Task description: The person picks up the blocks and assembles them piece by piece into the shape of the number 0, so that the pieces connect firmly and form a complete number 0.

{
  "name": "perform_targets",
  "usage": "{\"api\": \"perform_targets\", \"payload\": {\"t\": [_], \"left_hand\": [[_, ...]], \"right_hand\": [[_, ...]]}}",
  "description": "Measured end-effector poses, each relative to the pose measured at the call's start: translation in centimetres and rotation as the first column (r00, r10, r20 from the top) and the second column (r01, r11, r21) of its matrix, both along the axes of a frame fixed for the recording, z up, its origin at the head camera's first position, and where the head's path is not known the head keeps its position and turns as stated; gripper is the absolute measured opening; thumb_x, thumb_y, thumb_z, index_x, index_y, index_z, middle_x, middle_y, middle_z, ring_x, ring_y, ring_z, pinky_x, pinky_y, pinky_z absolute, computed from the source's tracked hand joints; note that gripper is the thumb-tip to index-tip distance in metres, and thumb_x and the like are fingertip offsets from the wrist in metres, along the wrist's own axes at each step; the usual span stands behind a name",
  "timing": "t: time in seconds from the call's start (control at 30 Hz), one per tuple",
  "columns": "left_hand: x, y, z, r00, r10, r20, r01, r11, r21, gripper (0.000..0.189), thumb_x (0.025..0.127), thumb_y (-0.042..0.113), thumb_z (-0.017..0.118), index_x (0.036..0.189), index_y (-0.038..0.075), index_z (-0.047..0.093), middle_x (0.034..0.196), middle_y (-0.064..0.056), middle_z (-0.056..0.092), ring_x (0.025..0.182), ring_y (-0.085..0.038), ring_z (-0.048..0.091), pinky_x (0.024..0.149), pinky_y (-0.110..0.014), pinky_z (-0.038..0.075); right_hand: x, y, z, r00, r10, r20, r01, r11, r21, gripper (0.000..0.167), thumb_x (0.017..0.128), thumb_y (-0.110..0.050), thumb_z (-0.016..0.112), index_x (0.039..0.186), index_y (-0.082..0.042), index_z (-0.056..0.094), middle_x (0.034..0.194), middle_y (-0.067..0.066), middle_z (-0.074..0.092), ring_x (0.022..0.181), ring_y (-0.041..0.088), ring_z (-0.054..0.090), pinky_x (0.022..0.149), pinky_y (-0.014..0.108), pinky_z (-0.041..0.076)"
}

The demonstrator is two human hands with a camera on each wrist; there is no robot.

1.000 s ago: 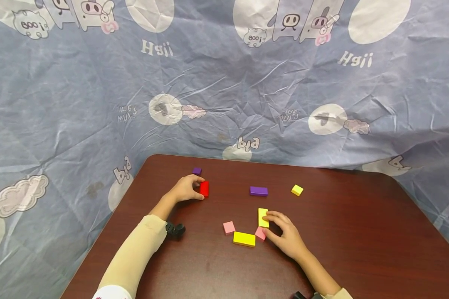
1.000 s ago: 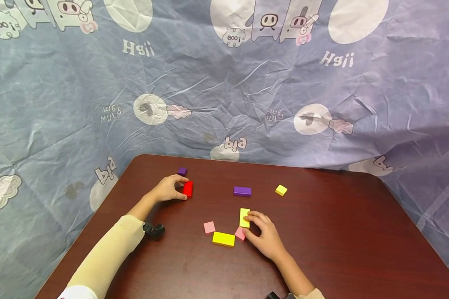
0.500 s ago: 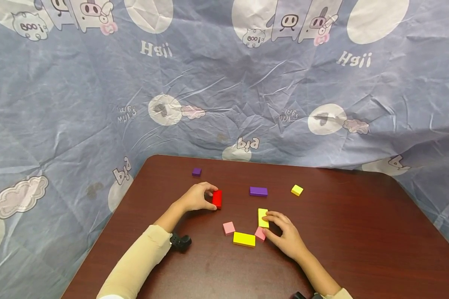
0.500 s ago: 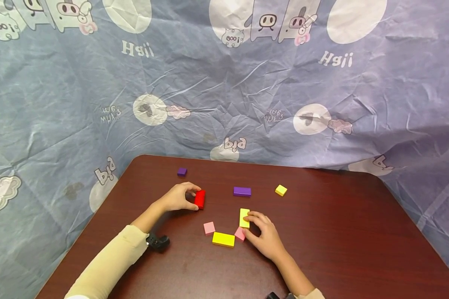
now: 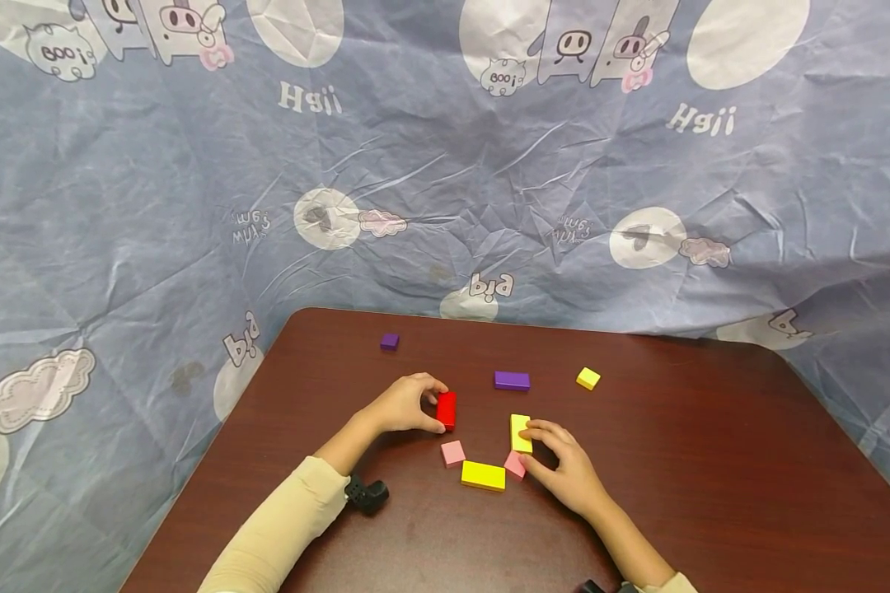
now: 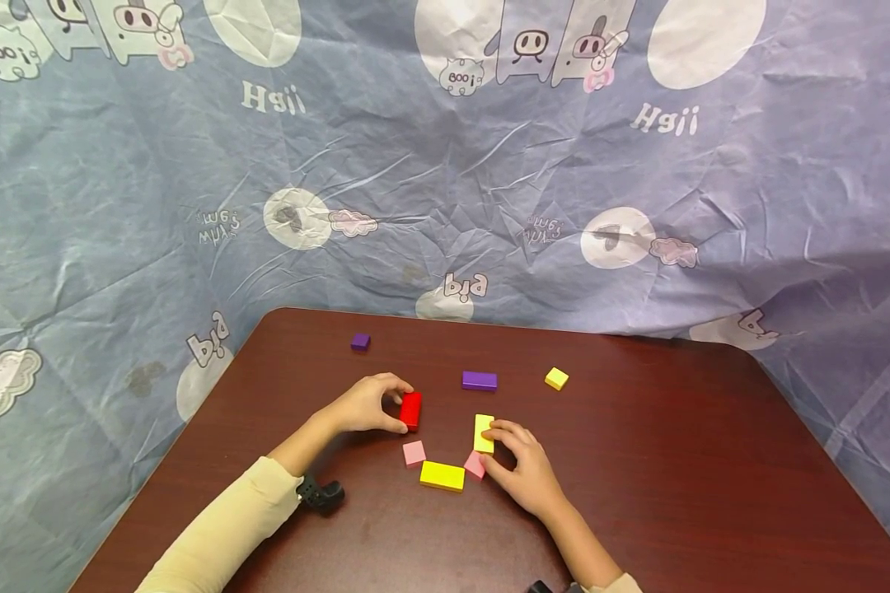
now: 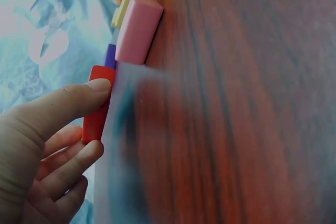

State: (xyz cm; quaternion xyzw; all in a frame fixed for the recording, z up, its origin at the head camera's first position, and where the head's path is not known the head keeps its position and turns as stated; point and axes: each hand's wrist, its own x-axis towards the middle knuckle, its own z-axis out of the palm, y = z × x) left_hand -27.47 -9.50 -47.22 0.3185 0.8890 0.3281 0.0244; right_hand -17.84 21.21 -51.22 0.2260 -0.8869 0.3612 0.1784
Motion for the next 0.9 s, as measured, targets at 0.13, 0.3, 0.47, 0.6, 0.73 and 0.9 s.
{"api": "perform_targets", "payload": {"t": [0.13,0.3,0.47,0.6,0.73,0.9], "left_hand": [[0.38,0.43,0.0,1.0,-0.009,-0.011,0.009,1.0,-0.007,0.058,0.067,0.024,0.09,0.115,0.005,0.065,0.105,-0.001,0.064,0.092,-0.014,0.062,0.084,-0.03,0.05],[0.76,0.84,-0.21,1.0,-0.021,-0.015,0.021,1.0,-0.022,0.057,0.067,0.023,0.089,0.116,0.004,0.065,0.103,-0.002,0.063,0.093,-0.015,0.061,0.084,-0.03,0.05],[0.82,0.99,-0.51,1.0,-0.022,-0.012,0.021,0.999,-0.031,0.058,0.068,0.026,0.089,0.116,0.005,0.064,0.104,0.0,0.062,0.094,-0.014,0.06,0.084,-0.029,0.05],[0.84,0.88,-0.62,0.999,-0.035,-0.007,0.035,0.999,-0.037,0.059,0.071,0.031,0.087,0.119,0.006,0.063,0.109,0.0,0.061,0.098,-0.013,0.06,0.088,-0.03,0.049],[0.95,0.67,-0.67,0.998,-0.056,-0.002,0.056,0.998,-0.039,0.058,0.076,0.034,0.083,0.123,0.006,0.062,0.114,-0.002,0.061,0.103,-0.015,0.059,0.091,-0.032,0.048],[1.0,0.5,-0.75,0.997,-0.077,-0.011,0.076,0.996,-0.041,0.056,0.079,0.031,0.081,0.125,0.006,0.061,0.117,-0.003,0.06,0.105,-0.015,0.059,0.093,-0.033,0.047]], "right_hand": [[-0.01,-0.04,0.02,1.0,0.002,-0.005,-0.002,1.0,0.0,0.033,0.08,-0.016,0.08,0.11,-0.01,0.07,0.124,0.006,0.061,0.118,0.029,0.053,0.096,0.047,0.039],[0.05,-0.05,0.02,1.0,0.009,0.0,-0.009,1.0,-0.005,0.033,0.08,-0.016,0.079,0.111,-0.01,0.07,0.124,0.006,0.062,0.117,0.028,0.054,0.095,0.051,0.041],[0.1,-0.01,0.02,1.0,0.005,0.009,-0.005,1.0,-0.008,0.033,0.081,-0.017,0.079,0.112,-0.011,0.07,0.124,0.004,0.061,0.118,0.028,0.054,0.094,0.054,0.041],[0.03,0.0,0.04,1.0,0.005,0.006,-0.005,1.0,-0.008,0.033,0.081,-0.016,0.079,0.112,-0.011,0.07,0.124,0.004,0.061,0.118,0.028,0.054,0.095,0.052,0.041],[-0.01,-0.01,0.02,1.0,0.003,0.01,-0.003,1.0,-0.009,0.033,0.081,-0.017,0.079,0.112,-0.012,0.07,0.124,0.004,0.061,0.118,0.027,0.054,0.095,0.051,0.041],[-0.03,-0.01,-0.02,1.0,0.002,0.019,-0.001,1.0,-0.013,0.032,0.081,-0.018,0.079,0.112,-0.013,0.07,0.125,0.004,0.061,0.119,0.027,0.053,0.095,0.052,0.04]]}}
